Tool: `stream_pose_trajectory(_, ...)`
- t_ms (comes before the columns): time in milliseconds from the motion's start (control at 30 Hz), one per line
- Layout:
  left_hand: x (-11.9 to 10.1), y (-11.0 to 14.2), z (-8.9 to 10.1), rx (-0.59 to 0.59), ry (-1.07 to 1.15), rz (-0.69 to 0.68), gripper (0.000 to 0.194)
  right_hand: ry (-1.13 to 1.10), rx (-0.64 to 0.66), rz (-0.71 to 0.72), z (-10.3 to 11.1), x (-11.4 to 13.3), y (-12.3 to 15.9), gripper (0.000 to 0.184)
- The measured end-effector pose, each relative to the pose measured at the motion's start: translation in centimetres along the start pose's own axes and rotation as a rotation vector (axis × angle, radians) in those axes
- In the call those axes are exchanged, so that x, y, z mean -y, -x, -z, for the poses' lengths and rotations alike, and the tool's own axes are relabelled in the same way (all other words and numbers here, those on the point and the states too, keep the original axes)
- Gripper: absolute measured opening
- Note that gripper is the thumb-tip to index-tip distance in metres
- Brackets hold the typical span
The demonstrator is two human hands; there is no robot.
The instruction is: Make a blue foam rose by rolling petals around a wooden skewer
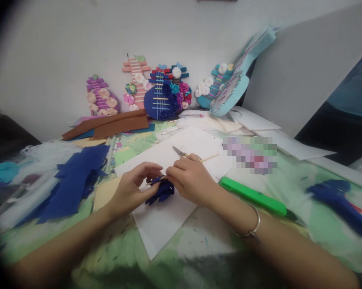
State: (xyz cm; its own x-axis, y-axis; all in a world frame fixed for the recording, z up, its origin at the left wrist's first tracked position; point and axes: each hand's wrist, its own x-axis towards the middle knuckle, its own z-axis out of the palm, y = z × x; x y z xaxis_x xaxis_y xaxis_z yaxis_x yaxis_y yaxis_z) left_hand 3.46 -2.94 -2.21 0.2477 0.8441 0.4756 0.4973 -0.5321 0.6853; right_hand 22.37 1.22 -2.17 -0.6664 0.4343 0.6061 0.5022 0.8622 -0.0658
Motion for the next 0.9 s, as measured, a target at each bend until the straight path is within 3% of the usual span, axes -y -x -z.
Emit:
stream_pose_trajectory(600,-0.13,0.14,0.04,0.093,0.166,0.059,0.035,-0.003,0.023,-0.01,0.14,0.08,-0.04,0.024)
stream_pose_trajectory(900,0.21,-0.38,0.09,0.069,0.325,0.263,0.028,-0.119,-0.012,-0.075,0.07,0.11,0.27,0.019)
